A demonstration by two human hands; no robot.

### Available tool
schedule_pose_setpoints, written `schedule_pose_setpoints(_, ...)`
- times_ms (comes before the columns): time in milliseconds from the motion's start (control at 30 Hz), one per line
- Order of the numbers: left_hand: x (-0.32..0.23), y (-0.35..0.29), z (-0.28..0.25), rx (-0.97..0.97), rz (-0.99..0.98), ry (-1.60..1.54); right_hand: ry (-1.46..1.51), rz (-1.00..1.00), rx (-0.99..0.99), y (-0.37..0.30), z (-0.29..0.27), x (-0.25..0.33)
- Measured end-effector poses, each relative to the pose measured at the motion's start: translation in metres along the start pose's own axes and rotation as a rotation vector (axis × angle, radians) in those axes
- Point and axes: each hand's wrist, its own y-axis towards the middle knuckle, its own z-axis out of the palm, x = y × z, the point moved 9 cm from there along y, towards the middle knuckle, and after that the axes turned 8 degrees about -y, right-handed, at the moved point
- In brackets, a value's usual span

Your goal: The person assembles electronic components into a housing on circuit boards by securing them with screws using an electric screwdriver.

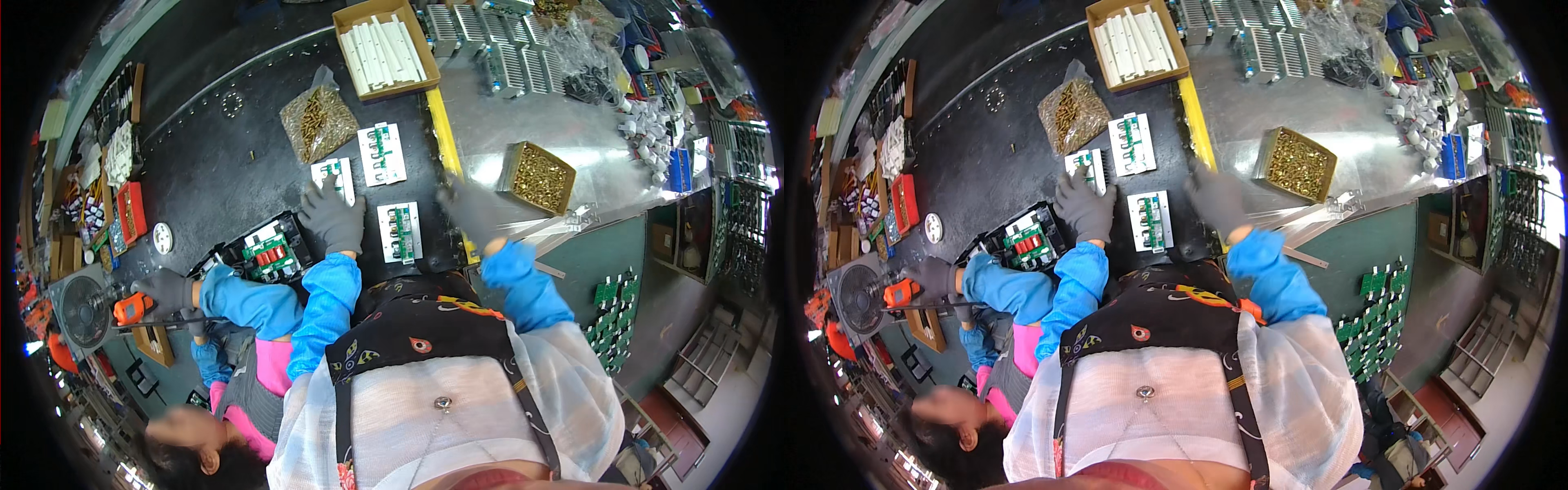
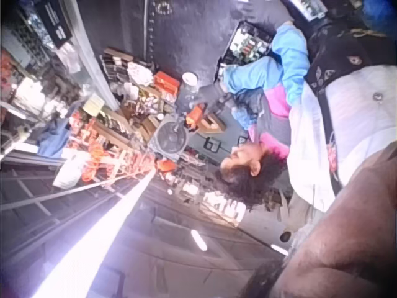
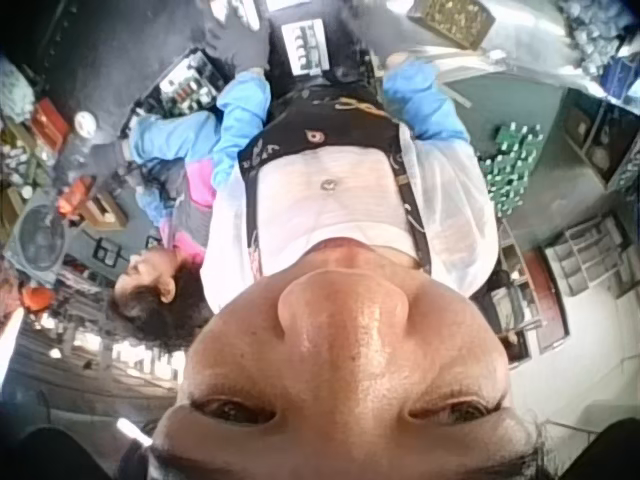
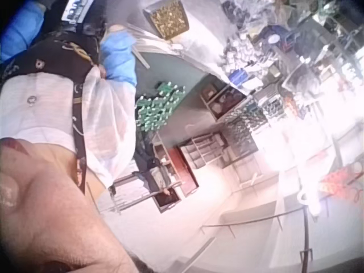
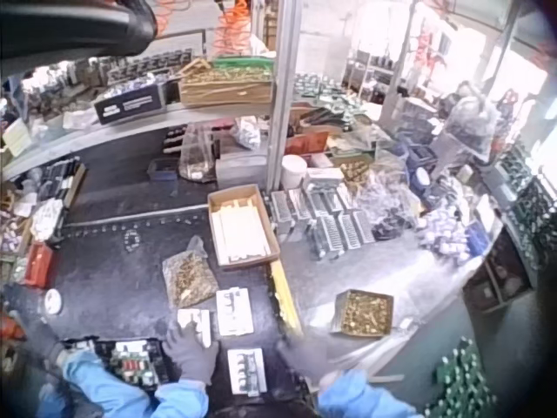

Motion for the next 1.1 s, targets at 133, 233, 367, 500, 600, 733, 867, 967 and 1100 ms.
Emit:
schedule_pose_setpoints(133, 0.017, 0.003, 0.013, -0.023, -0.064, -0.266, -0.052, 0.073, -0.506, 0.104, -0.084, -0.076)
schedule_pose_setpoints(233, 0.03, 0.016, 0.009, -0.066, -0.081, -0.191, -0.185, 0.233, -0.511, 0.169, -0.128, -0.105)
schedule_pose_setpoints(367, 0.038, 0.029, 0.012, -0.039, -0.054, -0.167, -0.21, 0.277, -0.403, 0.225, -0.129, -0.117)
schedule_pose_setpoints(500, 0.01, 0.019, -0.006, -0.126, 0.045, -0.015, -0.206, 0.346, -0.446, 0.232, -0.132, -0.126)
schedule_pose_setpoints(600, -0.02, -0.011, -0.026, -0.119, 0.22, -0.209, -0.171, 0.33, -0.476, 0.205, -0.143, -0.116)
schedule_pose_setpoints(733, -0.06, -0.048, -0.01, 0.189, 0.254, -0.277, -0.074, 0.183, -0.756, 0.118, -0.147, -0.11)
schedule_pose_setpoints(867, -0.079, -0.07, 0.016, 0.41, 0.289, -0.242, 0.85, -0.009, -0.445, 0.067, -0.079, -0.104)
schedule_pose_setpoints(967, -0.058, -0.073, 0.027, 0.526, 0.107, -0.274, 1.048, -0.02, -0.238, 0.06, -0.011, -0.082)
schedule_pose_setpoints(1100, -0.015, -0.073, 0.015, 0.501, -0.041, -0.184, 1.19, 0.045, -0.17, 0.053, 0.034, -0.058)
